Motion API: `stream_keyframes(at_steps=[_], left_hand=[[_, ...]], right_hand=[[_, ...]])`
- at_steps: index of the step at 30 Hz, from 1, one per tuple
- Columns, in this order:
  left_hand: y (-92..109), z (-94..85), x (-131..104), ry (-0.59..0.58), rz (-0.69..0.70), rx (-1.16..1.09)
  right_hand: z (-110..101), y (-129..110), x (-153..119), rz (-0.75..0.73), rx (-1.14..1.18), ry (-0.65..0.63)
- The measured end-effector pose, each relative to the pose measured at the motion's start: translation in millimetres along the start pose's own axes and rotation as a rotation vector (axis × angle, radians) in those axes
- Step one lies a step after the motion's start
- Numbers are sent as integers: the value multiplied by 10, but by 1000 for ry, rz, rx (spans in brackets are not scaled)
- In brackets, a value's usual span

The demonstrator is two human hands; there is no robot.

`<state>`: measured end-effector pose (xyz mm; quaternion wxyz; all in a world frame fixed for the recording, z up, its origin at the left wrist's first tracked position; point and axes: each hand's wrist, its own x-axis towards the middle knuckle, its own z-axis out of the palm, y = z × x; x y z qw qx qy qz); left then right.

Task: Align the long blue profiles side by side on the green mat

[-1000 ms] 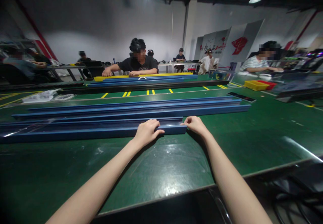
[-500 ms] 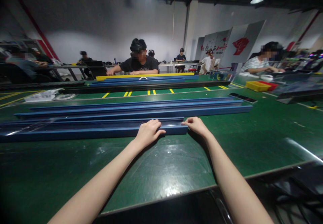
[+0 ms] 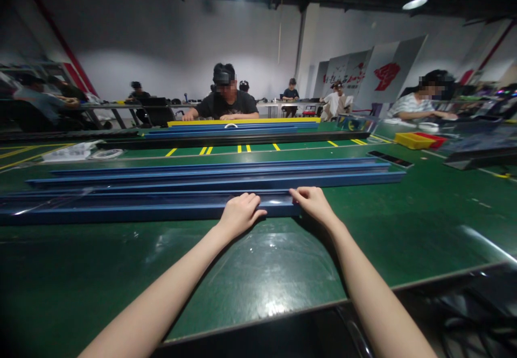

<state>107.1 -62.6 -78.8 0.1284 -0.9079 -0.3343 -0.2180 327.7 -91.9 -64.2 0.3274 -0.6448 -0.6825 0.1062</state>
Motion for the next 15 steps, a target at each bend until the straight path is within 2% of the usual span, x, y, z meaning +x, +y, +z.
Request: stream_keyframes(at_steps=[6,15], left_hand=[[-1,14,-6,15,2,2],[1,16,-3,10,-4,-17]], right_hand=[[76,-134,-69,-198,-233,40],[210,-249,-75,-337,-618,224]])
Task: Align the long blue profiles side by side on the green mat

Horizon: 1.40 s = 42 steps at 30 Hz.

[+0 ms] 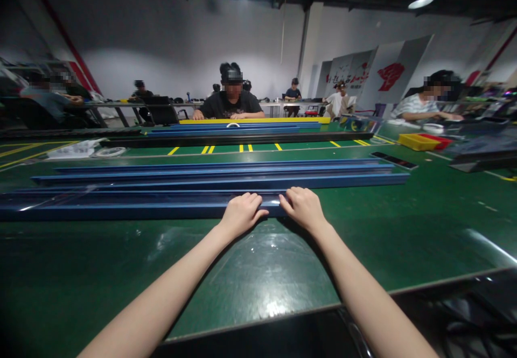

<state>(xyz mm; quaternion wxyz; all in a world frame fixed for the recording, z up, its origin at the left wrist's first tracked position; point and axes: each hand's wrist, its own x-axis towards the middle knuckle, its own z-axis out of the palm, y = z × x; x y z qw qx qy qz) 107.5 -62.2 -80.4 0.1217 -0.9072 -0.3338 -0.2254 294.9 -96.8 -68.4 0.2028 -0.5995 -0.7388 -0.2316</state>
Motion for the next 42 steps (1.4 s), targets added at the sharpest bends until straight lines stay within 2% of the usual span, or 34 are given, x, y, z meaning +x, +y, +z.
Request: stream_keyframes(at_steps=[13,30,38,42], left_hand=[[1,8,-2,3,7,14],[-39,-22,-30,-3,62,68],[-102,-98,-76,-10,19,91],[-134,-148,-90,-43,-10,112]], right_hand=[[207,-6,68,50,-37,84],[196,48,78,17,-60,97],[161,286,-4,66,-102,136],[176,436,-51,80,-141,232]])
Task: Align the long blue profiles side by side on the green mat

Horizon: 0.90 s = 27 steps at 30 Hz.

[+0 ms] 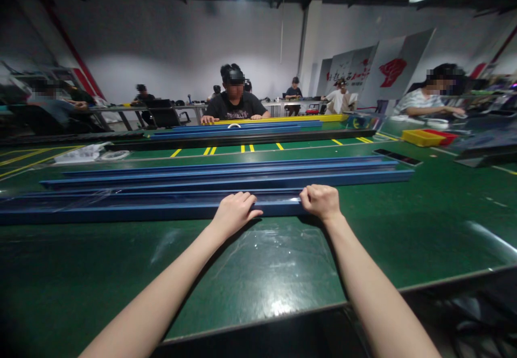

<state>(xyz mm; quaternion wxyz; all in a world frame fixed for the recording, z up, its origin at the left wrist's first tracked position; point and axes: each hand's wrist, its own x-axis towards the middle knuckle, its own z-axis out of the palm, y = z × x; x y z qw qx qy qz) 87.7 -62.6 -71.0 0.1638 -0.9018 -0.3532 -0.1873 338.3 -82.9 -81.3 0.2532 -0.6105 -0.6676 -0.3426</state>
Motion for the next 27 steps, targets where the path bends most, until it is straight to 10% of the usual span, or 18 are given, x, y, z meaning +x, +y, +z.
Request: stream_keyframes(at_steps=[27], left_hand=[[-179,10,-24,-88,52,-115]], right_hand=[[-56,-383,41,-42,-11,41]])
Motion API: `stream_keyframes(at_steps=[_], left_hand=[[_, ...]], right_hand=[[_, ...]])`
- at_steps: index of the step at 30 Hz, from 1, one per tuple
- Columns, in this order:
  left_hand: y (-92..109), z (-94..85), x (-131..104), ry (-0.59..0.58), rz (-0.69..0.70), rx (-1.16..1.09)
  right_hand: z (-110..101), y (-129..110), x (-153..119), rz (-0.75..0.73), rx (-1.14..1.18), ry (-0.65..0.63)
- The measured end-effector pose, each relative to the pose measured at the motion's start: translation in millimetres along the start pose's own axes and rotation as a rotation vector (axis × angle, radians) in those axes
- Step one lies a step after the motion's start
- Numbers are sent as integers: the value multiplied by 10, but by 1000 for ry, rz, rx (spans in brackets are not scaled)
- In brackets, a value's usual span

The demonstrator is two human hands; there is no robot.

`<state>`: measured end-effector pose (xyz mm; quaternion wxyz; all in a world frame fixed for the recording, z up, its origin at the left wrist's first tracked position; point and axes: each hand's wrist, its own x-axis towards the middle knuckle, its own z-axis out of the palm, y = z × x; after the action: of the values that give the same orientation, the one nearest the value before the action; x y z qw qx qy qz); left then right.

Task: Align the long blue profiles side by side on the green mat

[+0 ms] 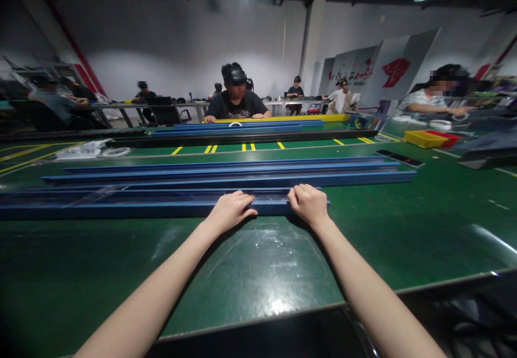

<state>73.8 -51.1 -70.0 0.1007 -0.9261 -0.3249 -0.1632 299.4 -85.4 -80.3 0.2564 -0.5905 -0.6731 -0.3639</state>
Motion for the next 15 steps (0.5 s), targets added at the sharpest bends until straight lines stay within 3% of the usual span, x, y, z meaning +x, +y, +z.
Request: stream_keyframes(at_steps=[15], left_hand=[[29,-23,3,-18,-34,17]], right_hand=[[77,31,21,24,-11,-32]])
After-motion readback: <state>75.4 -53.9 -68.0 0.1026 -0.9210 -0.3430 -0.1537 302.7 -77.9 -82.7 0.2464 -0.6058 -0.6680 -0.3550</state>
